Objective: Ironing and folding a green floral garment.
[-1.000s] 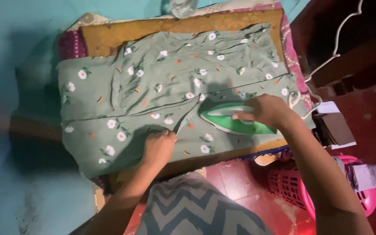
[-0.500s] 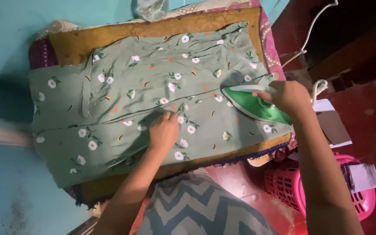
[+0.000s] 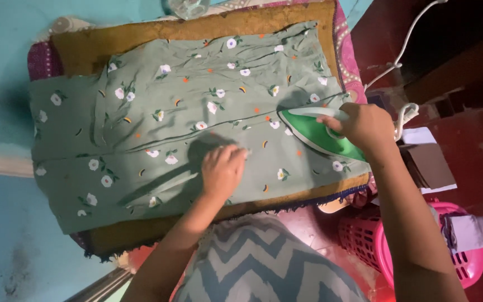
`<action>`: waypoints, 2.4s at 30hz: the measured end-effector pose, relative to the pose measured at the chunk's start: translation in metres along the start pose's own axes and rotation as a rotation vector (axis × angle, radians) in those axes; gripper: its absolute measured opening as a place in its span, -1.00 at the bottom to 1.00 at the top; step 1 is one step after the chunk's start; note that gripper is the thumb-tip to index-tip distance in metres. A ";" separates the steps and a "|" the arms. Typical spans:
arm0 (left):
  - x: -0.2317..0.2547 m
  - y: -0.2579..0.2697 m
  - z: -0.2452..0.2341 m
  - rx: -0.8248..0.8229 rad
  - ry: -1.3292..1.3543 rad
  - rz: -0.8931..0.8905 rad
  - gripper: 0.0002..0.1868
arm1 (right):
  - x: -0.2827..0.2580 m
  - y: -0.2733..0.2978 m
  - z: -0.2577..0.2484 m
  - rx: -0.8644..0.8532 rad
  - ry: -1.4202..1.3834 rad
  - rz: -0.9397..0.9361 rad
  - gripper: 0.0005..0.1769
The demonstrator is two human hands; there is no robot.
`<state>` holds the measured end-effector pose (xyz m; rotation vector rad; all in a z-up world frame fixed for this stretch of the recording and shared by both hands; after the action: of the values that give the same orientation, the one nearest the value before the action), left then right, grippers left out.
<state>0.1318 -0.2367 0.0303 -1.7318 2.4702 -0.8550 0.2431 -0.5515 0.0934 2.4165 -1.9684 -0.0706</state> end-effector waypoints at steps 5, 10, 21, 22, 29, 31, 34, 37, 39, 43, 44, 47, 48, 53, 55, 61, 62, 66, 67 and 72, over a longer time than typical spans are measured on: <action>0.019 0.056 0.027 -0.255 -0.031 0.045 -0.78 | -0.002 0.002 0.000 0.019 -0.044 -0.018 -0.22; 0.039 0.074 0.003 -0.319 0.289 0.206 -0.55 | 0.002 -0.002 0.001 -0.061 -0.052 0.015 -0.23; -0.152 0.157 -0.105 -0.124 0.180 -0.287 -0.64 | -0.159 0.040 -0.068 -0.149 -0.105 -0.270 -0.19; -0.170 0.161 -0.118 -0.144 0.063 -0.310 -0.58 | -0.189 0.044 -0.067 -0.213 -0.050 -0.309 -0.17; -0.275 0.202 -0.128 -0.253 -0.158 -0.408 -0.41 | -0.338 0.053 0.014 -0.302 -0.153 -0.538 -0.21; -0.303 0.209 -0.125 -0.245 -0.136 -0.434 -0.41 | -0.352 0.054 0.013 -0.368 -0.106 -0.582 -0.22; -0.320 0.199 -0.135 -0.254 -0.152 -0.459 -0.42 | -0.354 0.056 0.016 -0.389 -0.058 -0.588 -0.23; -0.322 0.184 -0.136 -0.244 -0.248 -0.487 -0.42 | -0.361 0.055 0.016 -0.289 -0.035 -0.527 -0.25; -0.293 0.168 -0.134 -0.222 -0.124 -0.427 -0.43 | -0.363 0.057 0.010 -0.263 -0.035 -0.546 -0.25; -0.243 0.145 -0.112 -0.320 0.039 -0.210 -0.54 | -0.373 0.059 0.007 -0.227 -0.051 -0.546 -0.26; -0.246 0.143 -0.112 -0.326 0.043 -0.206 -0.54 | -0.374 0.059 0.008 -0.231 -0.053 -0.538 -0.26; -0.262 0.139 -0.110 -0.339 -0.002 -0.253 -0.45 | -0.365 0.058 0.006 -0.215 -0.046 -0.463 -0.28; -0.269 0.142 -0.109 -0.330 -0.011 -0.278 -0.44 | -0.362 0.059 0.007 -0.227 -0.046 -0.475 -0.28; -0.286 0.143 -0.106 -0.347 -0.053 -0.280 -0.41 | -0.346 0.054 -0.001 -0.233 -0.021 -0.454 -0.27; -0.287 0.143 -0.105 -0.352 -0.061 -0.295 -0.40 | -0.348 0.056 -0.009 -0.265 0.005 -0.404 -0.24; -0.285 0.144 -0.106 -0.342 -0.069 -0.264 -0.40 | -0.391 0.061 0.004 -0.349 -0.064 -0.459 -0.20; -0.284 0.146 -0.105 -0.345 -0.070 -0.257 -0.40 | -0.391 0.064 0.006 -0.348 -0.068 -0.452 -0.20; -0.278 0.146 -0.093 -0.341 -0.140 -0.296 -0.41 | -0.382 0.068 0.012 -0.271 -0.054 -0.494 -0.22; -0.275 0.147 -0.089 -0.350 -0.193 -0.308 -0.42 | -0.379 0.069 0.014 -0.228 -0.061 -0.506 -0.23; -0.247 0.126 -0.090 -0.365 0.004 -0.138 -0.41 | -0.360 0.041 0.004 -0.106 -0.126 -0.255 -0.26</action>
<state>0.0905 0.0475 -0.0206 -2.0259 2.6677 -0.4283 0.1299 -0.2069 0.0988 2.6349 -1.6396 -0.3311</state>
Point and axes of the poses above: each hand's wrist, its own y-axis away from the middle knuckle, its own z-axis out of the palm, x = y × z, the point moved 7 cm from there along -y, towards the middle knuckle, and after that the axes turned 12 degrees about -x, right-handed, at the moved point
